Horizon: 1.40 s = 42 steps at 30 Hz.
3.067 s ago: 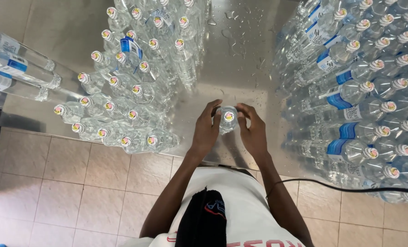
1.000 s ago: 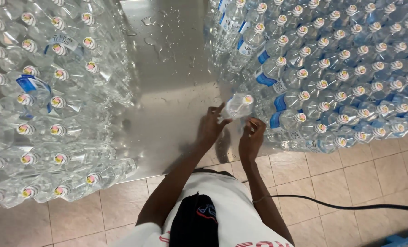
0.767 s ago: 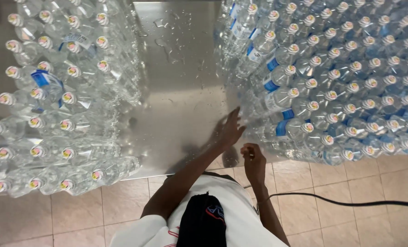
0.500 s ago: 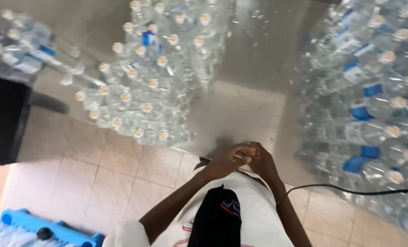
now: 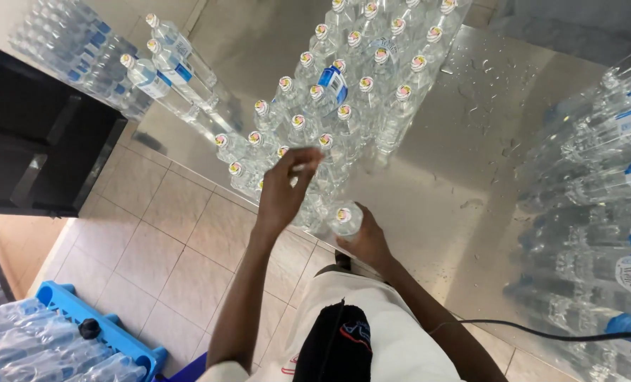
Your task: Manually applying adhesive labels to plastic water bottles on a production table
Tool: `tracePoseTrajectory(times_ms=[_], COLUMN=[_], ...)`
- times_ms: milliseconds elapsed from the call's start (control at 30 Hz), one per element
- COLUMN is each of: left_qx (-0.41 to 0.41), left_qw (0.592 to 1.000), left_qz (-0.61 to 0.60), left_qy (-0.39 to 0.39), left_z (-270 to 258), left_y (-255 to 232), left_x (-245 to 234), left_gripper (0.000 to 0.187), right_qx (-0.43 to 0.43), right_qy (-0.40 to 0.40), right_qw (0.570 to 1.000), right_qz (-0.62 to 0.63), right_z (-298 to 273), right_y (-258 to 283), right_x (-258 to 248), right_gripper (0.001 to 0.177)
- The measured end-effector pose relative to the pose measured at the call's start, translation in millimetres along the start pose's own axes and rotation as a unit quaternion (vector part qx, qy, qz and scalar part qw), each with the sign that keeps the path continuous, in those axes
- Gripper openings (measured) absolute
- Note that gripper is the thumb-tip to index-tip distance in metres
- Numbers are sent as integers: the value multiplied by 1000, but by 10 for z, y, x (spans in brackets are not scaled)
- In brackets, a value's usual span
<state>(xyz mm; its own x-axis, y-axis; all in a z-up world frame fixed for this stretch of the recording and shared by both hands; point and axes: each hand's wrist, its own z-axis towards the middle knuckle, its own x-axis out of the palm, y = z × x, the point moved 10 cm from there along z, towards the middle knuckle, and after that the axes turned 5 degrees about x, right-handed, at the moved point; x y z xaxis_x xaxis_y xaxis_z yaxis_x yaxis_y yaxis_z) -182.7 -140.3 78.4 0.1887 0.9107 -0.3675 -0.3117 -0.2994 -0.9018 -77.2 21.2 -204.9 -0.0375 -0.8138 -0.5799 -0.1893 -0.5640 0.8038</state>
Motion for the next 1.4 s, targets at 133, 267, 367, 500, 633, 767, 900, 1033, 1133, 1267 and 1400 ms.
tracePoseTrajectory(times_ms=[133, 267, 367, 500, 633, 767, 900, 1033, 1133, 1267, 1400], left_qx=[75, 74, 73, 88, 67, 36, 10, -51, -58, -65, -40], left_qw=[986, 954, 951, 957, 974, 997, 988, 972, 947, 931, 931], left_qz=[144, 263, 271, 261, 212, 61, -96, -218, -317, -346, -324], left_qy=[19, 126, 132, 88, 43, -44, -118, -75, -4, 97, 161], left_z=[810, 1203, 1345, 1529, 1555, 1565, 1127, 620, 345, -100, -311], left_y=[427, 911, 1097, 1162, 1118, 1131, 239, 7, 62, -194, -318], left_x=[282, 716, 766, 603, 379, 3, -335, 165, 876, 1759, 2165], left_gripper=[39, 59, 45, 11, 18, 34, 29, 25, 19, 18, 16], right_qx=[130, 268, 255, 216, 214, 199, 176, 114, -80, -78, 24], right_qy=[-20, -67, -137, -203, -214, -203, -217, -305, -407, -326, -300], right_qw=[991, 961, 956, 952, 949, 956, 953, 938, 907, 920, 930], right_qz=[20, 21, 38, 77, 89, 77, 114, 118, 75, 201, 211], right_z=[-245, -485, -592, -747, -805, -790, -871, -1137, -1251, -894, -706], right_y=[60, -379, -927, -1154, -1173, -1027, -600, -2, 601, 1082, 1154], right_x=[-613, -1059, -1258, -1617, -1798, -1880, -2110, -2647, -3073, -3218, -3148], right_gripper=[111, 111, 114, 112, 113, 111, 121, 104, 73, 72, 46])
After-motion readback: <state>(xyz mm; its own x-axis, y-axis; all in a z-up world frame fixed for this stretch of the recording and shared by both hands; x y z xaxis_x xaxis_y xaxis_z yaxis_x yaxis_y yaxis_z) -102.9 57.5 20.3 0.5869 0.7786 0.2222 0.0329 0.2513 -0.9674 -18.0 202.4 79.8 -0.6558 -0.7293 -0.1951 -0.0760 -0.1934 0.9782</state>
